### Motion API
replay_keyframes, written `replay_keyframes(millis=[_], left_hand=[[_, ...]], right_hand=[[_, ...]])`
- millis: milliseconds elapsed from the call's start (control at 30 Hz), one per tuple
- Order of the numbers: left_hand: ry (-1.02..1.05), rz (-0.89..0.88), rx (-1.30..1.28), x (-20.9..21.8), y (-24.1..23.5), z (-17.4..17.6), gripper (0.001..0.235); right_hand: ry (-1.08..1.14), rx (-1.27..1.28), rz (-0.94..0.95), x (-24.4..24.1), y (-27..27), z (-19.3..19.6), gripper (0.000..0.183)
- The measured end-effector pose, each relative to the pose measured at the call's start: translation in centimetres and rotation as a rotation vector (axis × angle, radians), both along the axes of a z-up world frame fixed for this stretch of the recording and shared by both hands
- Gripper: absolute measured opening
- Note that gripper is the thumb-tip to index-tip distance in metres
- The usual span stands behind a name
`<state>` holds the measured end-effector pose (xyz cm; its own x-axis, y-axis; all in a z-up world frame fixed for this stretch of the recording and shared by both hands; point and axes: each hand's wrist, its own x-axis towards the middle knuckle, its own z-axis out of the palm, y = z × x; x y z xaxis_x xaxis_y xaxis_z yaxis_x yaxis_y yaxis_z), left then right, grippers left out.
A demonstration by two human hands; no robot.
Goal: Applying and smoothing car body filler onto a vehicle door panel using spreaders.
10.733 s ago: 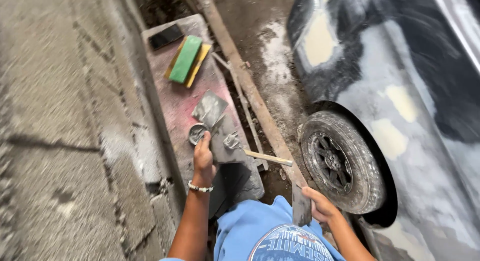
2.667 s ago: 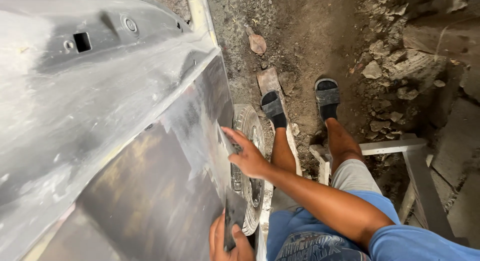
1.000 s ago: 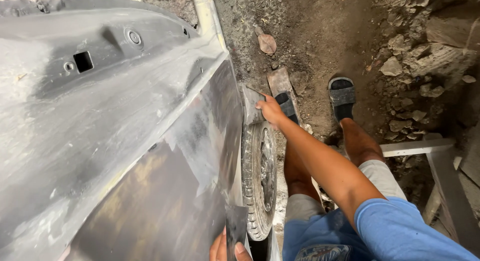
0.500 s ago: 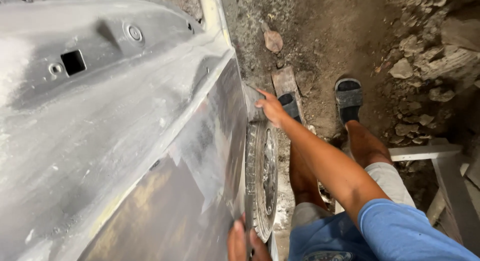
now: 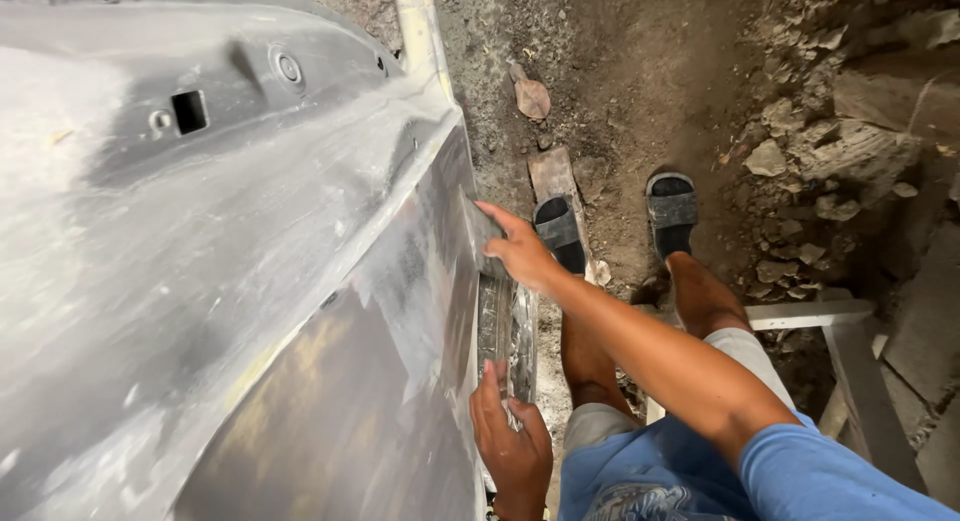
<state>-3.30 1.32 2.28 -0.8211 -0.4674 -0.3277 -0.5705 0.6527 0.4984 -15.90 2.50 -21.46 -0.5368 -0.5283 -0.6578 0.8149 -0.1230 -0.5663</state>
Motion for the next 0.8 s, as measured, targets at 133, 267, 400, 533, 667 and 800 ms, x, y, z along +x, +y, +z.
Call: replay_keyframes(millis=[133,267,400,533,667,800], left_hand=[[0.122,-0.095,-0.096,-0.4,0.1,1.4,0.062],[0.185,-0.032,-0.137,-0.1,0.3,3.5,0.059],[0.327,0.019,-0.154,0.1,0.9,6.1,0.053],[0.438,0.096,-0.222,1.5,0.8,7.6,0.05],[0.526,0.043,-0.299,3.4,0.1,8.9,0.05],[0.459,0.239,-0.288,8.1,-0.4,9.0,0.055]], right_hand=[[-0.104,0.073,0.08,-1.9,1.0,8.1,0.078],[0.122,0.039,0.06,-0.6,1.6,12.3,0.076],[0.242,-0.048,-0.029,0.5,2.1,17.2,0.073],[0.272,-0.03,-0.017,0.7,2.5,22.6,0.074],[0.285,-0.105,-0.012,1.2,3.8,27.6,0.073],[0.359,-0.165,0.044,1.7,5.1,31.0,0.072]])
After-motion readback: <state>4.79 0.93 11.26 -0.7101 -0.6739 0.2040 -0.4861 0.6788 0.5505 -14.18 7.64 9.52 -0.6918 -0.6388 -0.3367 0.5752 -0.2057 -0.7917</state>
